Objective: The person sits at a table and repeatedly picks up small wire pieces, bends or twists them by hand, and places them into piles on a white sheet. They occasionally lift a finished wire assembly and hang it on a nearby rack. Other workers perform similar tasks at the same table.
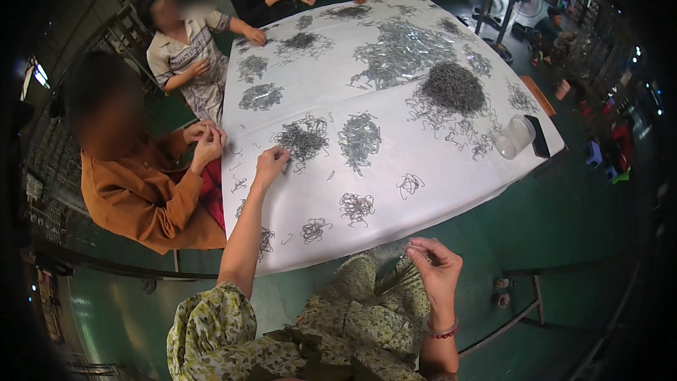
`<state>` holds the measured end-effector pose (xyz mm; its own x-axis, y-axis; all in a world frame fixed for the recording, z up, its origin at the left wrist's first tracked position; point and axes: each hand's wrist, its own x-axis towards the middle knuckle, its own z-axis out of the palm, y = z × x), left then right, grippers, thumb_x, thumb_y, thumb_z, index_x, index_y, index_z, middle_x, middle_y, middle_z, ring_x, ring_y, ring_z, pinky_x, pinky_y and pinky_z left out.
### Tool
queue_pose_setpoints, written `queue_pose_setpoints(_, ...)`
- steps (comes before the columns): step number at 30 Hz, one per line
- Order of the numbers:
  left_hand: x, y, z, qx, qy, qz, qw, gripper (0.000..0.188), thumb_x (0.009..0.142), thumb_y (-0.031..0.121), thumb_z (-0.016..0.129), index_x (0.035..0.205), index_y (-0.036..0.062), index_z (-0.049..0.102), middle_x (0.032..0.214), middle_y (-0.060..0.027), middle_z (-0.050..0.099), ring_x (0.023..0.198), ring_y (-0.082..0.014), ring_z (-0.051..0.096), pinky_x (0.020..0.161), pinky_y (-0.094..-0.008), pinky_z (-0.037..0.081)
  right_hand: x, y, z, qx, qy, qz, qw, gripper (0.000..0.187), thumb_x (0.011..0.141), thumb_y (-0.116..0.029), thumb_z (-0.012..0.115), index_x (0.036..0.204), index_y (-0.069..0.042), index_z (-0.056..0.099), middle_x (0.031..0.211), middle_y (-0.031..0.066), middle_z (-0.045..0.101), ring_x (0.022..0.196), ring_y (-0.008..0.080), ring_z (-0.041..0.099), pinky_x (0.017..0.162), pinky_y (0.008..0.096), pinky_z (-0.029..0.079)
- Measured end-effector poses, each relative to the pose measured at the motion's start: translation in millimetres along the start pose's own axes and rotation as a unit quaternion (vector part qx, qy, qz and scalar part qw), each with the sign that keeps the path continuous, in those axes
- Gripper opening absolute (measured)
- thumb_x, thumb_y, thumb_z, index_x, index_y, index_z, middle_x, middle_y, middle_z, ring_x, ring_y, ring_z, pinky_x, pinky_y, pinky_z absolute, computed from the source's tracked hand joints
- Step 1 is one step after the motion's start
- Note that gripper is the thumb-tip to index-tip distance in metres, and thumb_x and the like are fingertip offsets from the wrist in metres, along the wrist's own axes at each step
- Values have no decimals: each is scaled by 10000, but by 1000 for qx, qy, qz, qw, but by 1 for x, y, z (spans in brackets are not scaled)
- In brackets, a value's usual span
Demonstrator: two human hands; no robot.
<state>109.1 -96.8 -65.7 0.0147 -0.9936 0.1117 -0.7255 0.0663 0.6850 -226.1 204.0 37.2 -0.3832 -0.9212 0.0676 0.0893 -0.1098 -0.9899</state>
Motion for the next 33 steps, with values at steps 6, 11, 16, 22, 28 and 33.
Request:
queue_pose_setpoints(6, -5, 24, -13, 205, 13, 88, 975, 193, 797, 256, 670, 872, 86, 719, 933, -222, 634, 902, -355, 615, 787, -435, 489, -12, -10, -7, -12, 2, -7, 1000, 159, 781, 98, 683, 934, 56, 682, 880, 100, 679, 808, 152, 664, 739, 240, 519)
queue_pose_setpoints(11, -10, 44, -20, 183, -42, 35, 982, 230, 852, 224, 619, 840, 0, 672, 781, -182, 672, 752, -307, 657, 691, -414, 494, -20, -13, -8, 6, -1, -13, 1000, 150, 796, 97, 671, 943, 68, 677, 880, 98, 668, 822, 164, 671, 747, 245, 524)
queue_pose_setpoints(16, -34, 88, -6, -108, -139, 7, 984, 170, 853, 125, 654, 891, -40, 668, 761, -110, 674, 721, -129, 638, 610, -284, 519, -25, -6, -8, 7, 7, 3, 1000, 150, 802, 75, 679, 951, 61, 682, 881, 97, 673, 831, 161, 673, 748, 242, 523)
queue_pose_setpoints(22, -171, 209, 8, -395, -413, 53, 819, 105, 885, 69, 638, 951, -10, 657, 941, -88, 676, 829, -135, 627, 733, -271, 527, -20, 4, -1, 3, 53, 55, 997, 150, 807, 60, 684, 957, 56, 684, 874, 89, 687, 729, 115, 647, 639, 209, 516)
queue_pose_setpoints(28, -217, 219, 38, -424, -330, 157, 828, 121, 874, 40, 648, 985, -8, 635, 1067, -75, 589, 970, -130, 585, 859, -272, 485, -18, 8, 7, 34, 79, -5, 996, 141, 811, 63, 682, 952, 66, 679, 873, 98, 684, 650, 92, 600, 552, 211, 505)
queue_pose_setpoints(33, -215, 215, 42, -427, -287, 147, 845, 118, 871, 33, 646, 980, -12, 635, 1066, -77, 589, 984, -134, 580, 882, -283, 480, -16, 11, 7, 39, 96, -24, 994, 151, 818, 72, 670, 969, 77, 668, 865, 104, 676, 672, 116, 622, 591, 225, 525)
